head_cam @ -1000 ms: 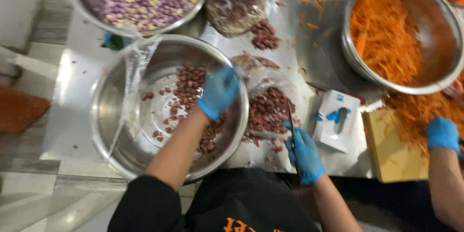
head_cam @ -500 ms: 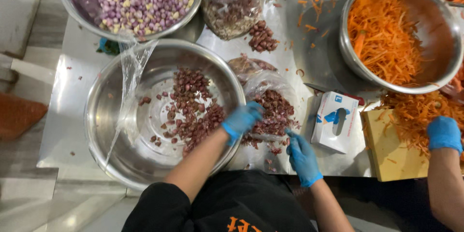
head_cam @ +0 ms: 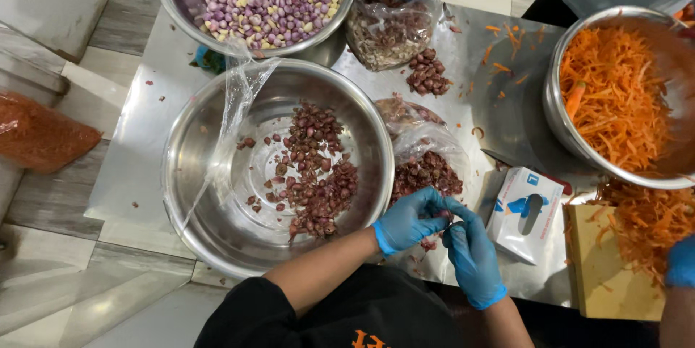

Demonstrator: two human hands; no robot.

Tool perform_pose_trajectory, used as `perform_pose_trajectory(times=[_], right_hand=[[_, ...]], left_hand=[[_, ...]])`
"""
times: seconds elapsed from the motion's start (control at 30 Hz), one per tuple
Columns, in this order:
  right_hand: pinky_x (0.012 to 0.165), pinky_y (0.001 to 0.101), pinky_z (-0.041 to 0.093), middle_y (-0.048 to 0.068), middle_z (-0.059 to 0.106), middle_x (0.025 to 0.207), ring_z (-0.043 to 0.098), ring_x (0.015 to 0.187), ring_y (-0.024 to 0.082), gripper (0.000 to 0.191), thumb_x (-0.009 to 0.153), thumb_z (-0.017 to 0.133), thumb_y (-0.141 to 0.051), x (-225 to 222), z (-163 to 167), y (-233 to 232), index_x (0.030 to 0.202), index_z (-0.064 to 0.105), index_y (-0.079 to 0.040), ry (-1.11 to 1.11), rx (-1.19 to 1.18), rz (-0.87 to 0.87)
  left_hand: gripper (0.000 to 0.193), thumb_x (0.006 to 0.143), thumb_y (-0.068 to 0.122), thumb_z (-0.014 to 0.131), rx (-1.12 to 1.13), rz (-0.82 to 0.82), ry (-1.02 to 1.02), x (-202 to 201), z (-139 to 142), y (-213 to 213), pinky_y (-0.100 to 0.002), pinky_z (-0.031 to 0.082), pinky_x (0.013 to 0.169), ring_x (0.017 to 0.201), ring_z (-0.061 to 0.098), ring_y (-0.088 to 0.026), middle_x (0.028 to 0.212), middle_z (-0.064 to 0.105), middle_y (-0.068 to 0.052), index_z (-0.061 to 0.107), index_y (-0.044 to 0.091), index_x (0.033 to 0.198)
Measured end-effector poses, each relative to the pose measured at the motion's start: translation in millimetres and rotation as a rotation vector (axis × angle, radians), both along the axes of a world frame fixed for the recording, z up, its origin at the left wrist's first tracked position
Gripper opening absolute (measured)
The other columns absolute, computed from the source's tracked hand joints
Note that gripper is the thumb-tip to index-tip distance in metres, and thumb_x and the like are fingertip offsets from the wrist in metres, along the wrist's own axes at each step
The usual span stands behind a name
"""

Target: The person peels small red shallots by hand at a stainless steel prep table, using a small paring knife to help remove the skins, and drops the peeled shallots into a large metal bowl while discarding the skins on the table. A coworker beside them grates carrots into a bowl.

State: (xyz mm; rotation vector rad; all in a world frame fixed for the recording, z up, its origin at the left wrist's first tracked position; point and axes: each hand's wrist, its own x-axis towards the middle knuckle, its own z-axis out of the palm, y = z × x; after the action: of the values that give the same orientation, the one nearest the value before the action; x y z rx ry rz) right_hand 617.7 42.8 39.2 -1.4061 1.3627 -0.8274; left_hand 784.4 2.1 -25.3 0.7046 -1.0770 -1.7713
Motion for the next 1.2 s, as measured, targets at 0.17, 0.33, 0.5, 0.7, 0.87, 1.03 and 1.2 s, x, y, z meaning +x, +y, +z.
perform_pose_trajectory(times=[0.17, 0.33, 0.5, 0.7, 0.87, 1.03, 1.2], right_hand=[[0.070, 0.0219, 0.047, 0.002, 0.062, 0.092, 0.053, 0.077, 0.006, 0.040, 0.103, 0.050, -0.013, 3.9, -5.2, -1.1, 0.141, 0.050, 0.001, -0.016, -0.056, -0.019], [0.069, 0.0248, 0.049, 0.006, 0.062, 0.091, 0.053, 0.076, 0.009, 0.034, 0.106, 0.052, -0.014, 12.0, -13.2, -1.0, 0.135, 0.054, 0.003, 0.111, -0.131, -0.087], [0.077, 0.0251, 0.051, 0.007, 0.065, 0.103, 0.059, 0.085, 0.009, 0.039, 0.108, 0.049, -0.016, 23.0, -9.4, -2.6, 0.142, 0.049, 0.004, 0.201, -0.348, -0.072], [0.067, 0.0244, 0.048, 0.006, 0.064, 0.099, 0.054, 0.075, 0.008, 0.035, 0.109, 0.047, -0.018, 27.8, -6.7, -1.2, 0.137, 0.051, 0.003, 0.120, -0.334, -0.096], [0.060, 0.0252, 0.046, 0.004, 0.063, 0.090, 0.050, 0.065, 0.007, 0.027, 0.109, 0.047, -0.019, 26.7, -11.7, 1.9, 0.125, 0.055, 0.001, 0.137, -0.333, -0.098], [0.055, 0.0272, 0.044, 0.005, 0.058, 0.074, 0.049, 0.058, 0.008, 0.023, 0.109, 0.047, -0.020, 31.3, -9.5, 6.2, 0.117, 0.056, -0.001, 0.195, -0.300, -0.134], [0.054, 0.0283, 0.046, 0.004, 0.061, 0.076, 0.055, 0.060, 0.009, 0.017, 0.111, 0.047, -0.017, 41.5, 0.0, 7.9, 0.103, 0.052, -0.003, 0.206, -0.388, -0.165]], left_hand=[[0.014, 0.104, 0.011, 0.065, 0.007, 0.045, 0.029, 2.3, 6.0, 7.8, -0.026, 0.052, 0.066, 0.074, 0.057, -0.007, 0.090, 0.062, -0.004, 0.053, 0.007, 0.109], [0.015, 0.105, 0.018, 0.064, 0.137, 0.113, 0.061, -5.4, 12.3, 13.9, -0.024, 0.045, 0.051, 0.064, 0.054, -0.005, 0.086, 0.062, -0.003, 0.054, 0.007, 0.107], [0.016, 0.106, 0.016, 0.066, -0.015, 0.200, 0.090, -6.6, 10.9, 4.9, -0.025, 0.051, 0.064, 0.073, 0.059, -0.006, 0.091, 0.063, -0.003, 0.054, 0.005, 0.107], [0.015, 0.103, 0.013, 0.064, -0.051, 0.080, -0.015, 5.3, 23.9, 4.8, -0.027, 0.053, 0.062, 0.074, 0.062, -0.007, 0.088, 0.062, -0.003, 0.051, 0.006, 0.105], [0.016, 0.100, 0.012, 0.064, 0.024, -0.002, -0.063, 14.9, 30.7, 8.5, -0.028, 0.051, 0.056, 0.074, 0.059, -0.007, 0.088, 0.060, -0.002, 0.050, 0.006, 0.107], [0.017, 0.106, 0.014, 0.063, -0.201, 0.013, -0.133, 19.1, 23.9, 7.2, -0.030, 0.053, 0.068, 0.078, 0.058, -0.010, 0.090, 0.060, -0.006, 0.050, 0.004, 0.109], [0.026, 0.100, 0.018, 0.065, -0.323, 0.005, -0.296, 22.6, 27.4, 12.8, -0.033, 0.056, 0.075, 0.083, 0.062, -0.013, 0.097, 0.062, -0.008, 0.050, 0.003, 0.113]])
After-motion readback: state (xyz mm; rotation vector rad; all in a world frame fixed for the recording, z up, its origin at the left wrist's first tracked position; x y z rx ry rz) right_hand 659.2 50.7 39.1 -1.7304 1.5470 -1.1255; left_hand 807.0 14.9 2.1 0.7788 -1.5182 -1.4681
